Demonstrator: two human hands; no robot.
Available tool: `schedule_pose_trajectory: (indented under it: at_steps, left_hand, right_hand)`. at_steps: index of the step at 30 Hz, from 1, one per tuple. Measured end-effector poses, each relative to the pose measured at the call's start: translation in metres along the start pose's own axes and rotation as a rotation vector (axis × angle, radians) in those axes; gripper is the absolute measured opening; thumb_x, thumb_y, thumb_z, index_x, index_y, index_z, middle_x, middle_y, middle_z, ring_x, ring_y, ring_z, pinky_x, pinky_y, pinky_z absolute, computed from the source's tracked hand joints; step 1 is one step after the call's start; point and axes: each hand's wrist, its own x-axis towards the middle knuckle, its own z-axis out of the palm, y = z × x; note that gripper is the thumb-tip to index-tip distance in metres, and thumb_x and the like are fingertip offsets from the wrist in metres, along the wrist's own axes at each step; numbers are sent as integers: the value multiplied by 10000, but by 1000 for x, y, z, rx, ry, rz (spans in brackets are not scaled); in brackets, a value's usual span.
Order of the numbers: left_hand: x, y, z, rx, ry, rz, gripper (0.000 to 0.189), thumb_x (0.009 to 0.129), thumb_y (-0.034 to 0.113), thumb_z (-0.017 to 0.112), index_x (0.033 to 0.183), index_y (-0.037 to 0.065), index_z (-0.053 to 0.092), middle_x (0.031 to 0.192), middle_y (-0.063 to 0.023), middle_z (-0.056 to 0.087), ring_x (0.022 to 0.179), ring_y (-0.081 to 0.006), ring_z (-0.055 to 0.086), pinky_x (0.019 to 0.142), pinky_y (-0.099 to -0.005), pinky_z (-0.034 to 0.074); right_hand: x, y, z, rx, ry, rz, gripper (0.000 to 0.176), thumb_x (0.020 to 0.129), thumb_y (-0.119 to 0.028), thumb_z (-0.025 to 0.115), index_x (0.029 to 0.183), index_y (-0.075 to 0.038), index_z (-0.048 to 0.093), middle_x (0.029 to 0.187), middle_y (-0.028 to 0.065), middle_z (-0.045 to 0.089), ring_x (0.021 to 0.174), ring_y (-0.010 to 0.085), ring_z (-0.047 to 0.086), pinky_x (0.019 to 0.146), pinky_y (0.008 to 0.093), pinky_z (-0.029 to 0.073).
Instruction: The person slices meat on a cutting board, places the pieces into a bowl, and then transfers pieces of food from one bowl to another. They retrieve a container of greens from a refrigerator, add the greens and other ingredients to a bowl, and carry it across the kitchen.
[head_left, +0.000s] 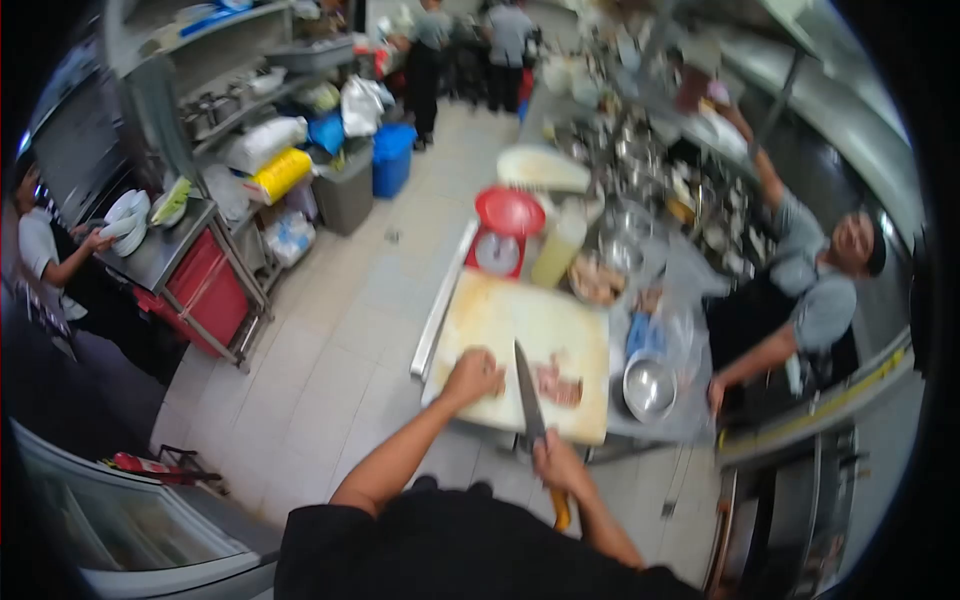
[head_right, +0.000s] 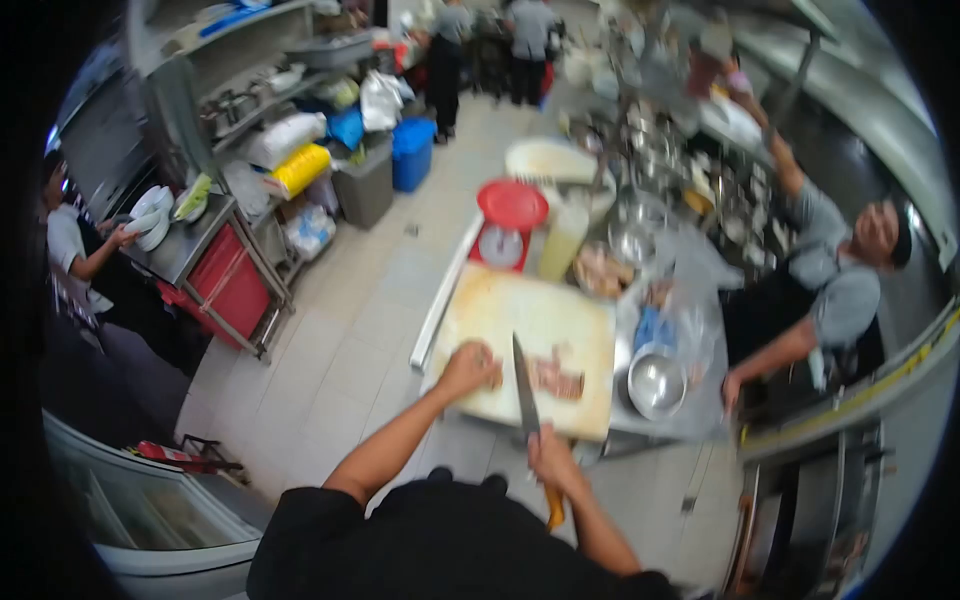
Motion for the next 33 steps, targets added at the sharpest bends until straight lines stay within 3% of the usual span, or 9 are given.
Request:
schedule_pose_trajectory:
  at_steps: [2, 3, 4, 5, 13, 15, 19, 22, 33]
  left_hand:
    - [2, -4, 2, -219, -104, -179, 229, 889, 239, 584, 848, 17, 624, 849, -175, 656, 795, -242, 644, 742, -371, 502]
    - [-2, -12, 9, -228, -90, -128, 221, 906, 226, 564, 933, 15, 623, 860, -151, 665, 779, -219, 649, 727, -349, 507]
    - [-1, -3, 7, -260, -48, -152, 248, 881, 187, 595, 1048, 4, 599, 916, -138, 664, 785, -206, 649, 730, -330, 507]
    - [3, -27, 20, -491, -71, -65, 306, 856, 121, 622, 1135, 5, 570, 970, -119, 657, 803, -189, 646, 733, -304, 505]
    - [-12, 4, -2, -153, -152, 99, 318, 844, 48, 632, 1158, 35, 585, 1065, -86, 601, 861, -179, 616, 752, -277, 506]
    - [-12, 4, -4, -45, -191, 245, 295, 846, 39, 624, 1140, 42, 599, 1078, -78, 590, 900, -195, 610, 740, -278, 508]
    - [-8, 10, -9, -12, -222, 228, 259, 853, 28, 611, 1111, 43, 618, 1090, -73, 578, 919, -194, 604, 724, -279, 513]
    - [-10, 11, -11, -34, -199, 200, 213, 865, 46, 617, 1077, 36, 630, 1082, -76, 578, 905, -188, 606, 718, -281, 516]
    - [-7, 9, -3, -150, -167, 142, 129, 887, 95, 616, 972, -1, 604, 991, -87, 575, 820, -171, 596, 726, -282, 501]
  right_hand:
    - [4, -12, -10, -39, 64, -89, 260, 981, -251, 395, 1091, -15, 392, 633, 132, 566, 454, 247, 559, 416, 364, 479]
    - [1, -7, -9, -71, 139, -202, 267, 989, -275, 386, 1057, -17, 380, 627, 130, 562, 456, 244, 552, 412, 367, 474]
    - [-8, -42, -32, 91, -108, 192, 256, 994, -270, 382, 1018, -17, 360, 625, 126, 554, 463, 232, 547, 408, 366, 467]
    - [-12, -52, -39, 140, -106, 212, 237, 994, -257, 384, 999, -24, 345, 625, 121, 542, 453, 220, 528, 404, 360, 463]
    - [-29, -57, -51, 132, -223, 279, 200, 978, -231, 393, 1017, -39, 357, 634, 93, 534, 497, 173, 518, 427, 325, 467]
    - [-33, -57, -57, 142, -222, 302, 200, 974, -231, 396, 1017, -38, 364, 640, 94, 542, 498, 171, 521, 428, 327, 467]
    - [-32, -53, -63, 138, -156, 342, 203, 977, -238, 399, 1023, -41, 383, 637, 85, 537, 490, 172, 518, 434, 327, 466]
    - [-33, -38, -50, 1, -197, 153, 210, 987, -252, 394, 1034, -47, 391, 619, 82, 530, 475, 181, 507, 445, 340, 458]
    - [-31, -48, -61, -59, -263, 106, 210, 993, -234, 384, 1048, -31, 372, 614, 109, 538, 479, 200, 522, 434, 359, 459]
